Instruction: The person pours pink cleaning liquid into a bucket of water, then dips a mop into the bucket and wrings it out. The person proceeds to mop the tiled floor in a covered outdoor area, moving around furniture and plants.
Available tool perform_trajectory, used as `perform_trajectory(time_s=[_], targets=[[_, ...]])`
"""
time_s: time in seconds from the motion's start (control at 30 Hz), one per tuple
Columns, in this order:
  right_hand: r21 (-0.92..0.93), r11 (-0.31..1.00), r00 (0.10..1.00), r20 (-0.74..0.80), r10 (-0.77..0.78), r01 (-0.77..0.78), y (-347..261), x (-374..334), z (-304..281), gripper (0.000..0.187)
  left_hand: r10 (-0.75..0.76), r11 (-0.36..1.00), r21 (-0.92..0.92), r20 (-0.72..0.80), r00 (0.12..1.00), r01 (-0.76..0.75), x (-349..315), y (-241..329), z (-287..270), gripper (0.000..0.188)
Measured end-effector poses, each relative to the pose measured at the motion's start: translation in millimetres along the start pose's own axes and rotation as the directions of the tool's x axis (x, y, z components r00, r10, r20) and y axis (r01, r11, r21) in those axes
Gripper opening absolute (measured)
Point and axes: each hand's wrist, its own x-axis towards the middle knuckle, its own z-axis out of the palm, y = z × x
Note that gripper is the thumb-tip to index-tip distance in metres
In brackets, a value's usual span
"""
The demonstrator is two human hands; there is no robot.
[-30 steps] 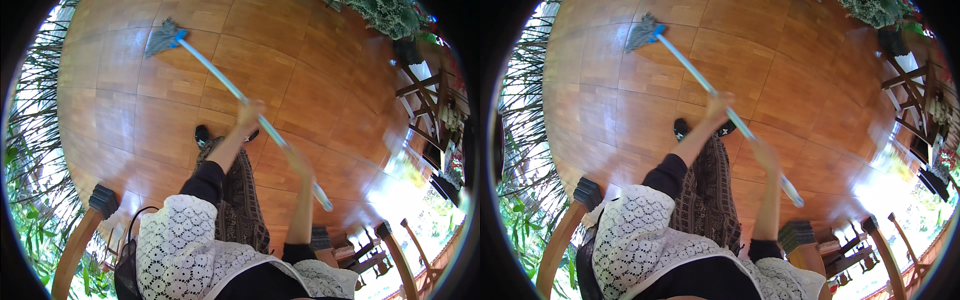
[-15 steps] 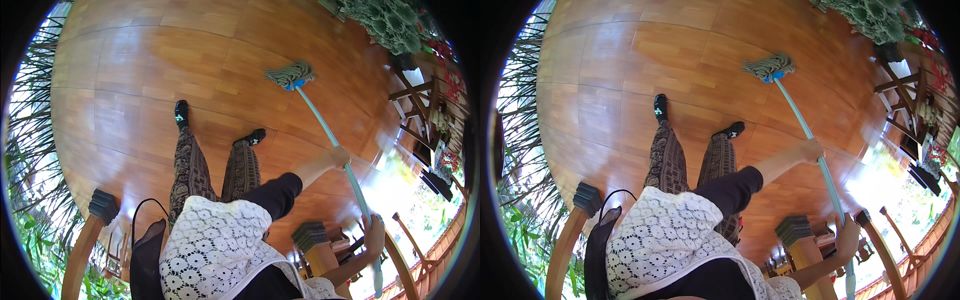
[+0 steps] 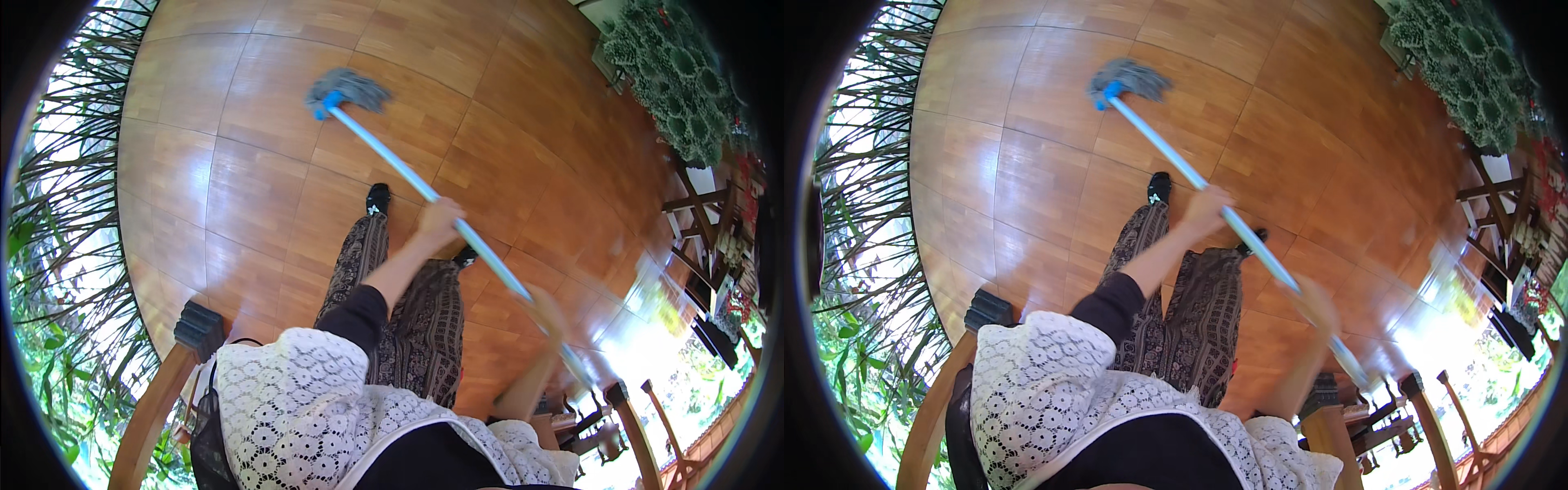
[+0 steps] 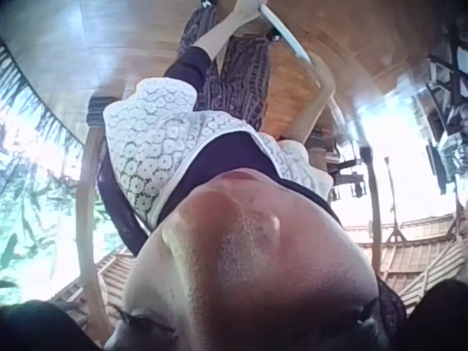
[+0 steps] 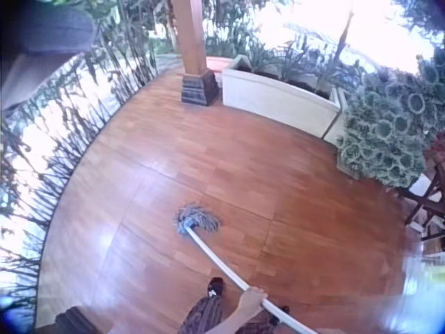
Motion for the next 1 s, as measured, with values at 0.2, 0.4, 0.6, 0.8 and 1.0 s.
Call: perform_trajectory(time_s=[0.2, 0.4, 0.6, 0.8, 1.0], targets=[[0.378, 0.923, 0.954, 0.247, -0.17, 0.067, -165.9, 168.6, 149.6, 0.053, -0.682, 0.697, 0.062, -0.251, 0.687, 0.714, -64.1, -214.8, -105.9, 0.012], [0.167, 0.958, 0.972, 0.0, -0.235, 0.232, -210.6, 173.3, 154.3, 0.054, -0.302, 0.31, 0.941, -0.036, 0.953, 0.134, -54.5, -234.8, -162.4, 0.026], [0.159, 0.987, 0.999, 0.053, 0.0, -0.008, -62.0, 111.2, 91.7, 0.049, -0.279, 0.749, 0.649, 0.126, 0.952, 0.133, -23.0, -125.0, -25.9, 0.011], [0.05, 0.949, 0.925, -0.214, 0.315, -0.312, 114.5, -84.1, 40.1, 0.048, -0.067, 0.952, -0.271, 0.267, 0.961, 0.141, -40.3, 106.0, 118.4, 0.009], [0.13, 0.775, 0.712, -0.325, 0.622, -0.618, 62.7, -213.8, 22.9, 0.042, 0.228, 0.954, -0.286, 0.497, 0.838, -0.089, -65.9, 228.4, 151.0, 0.008]])
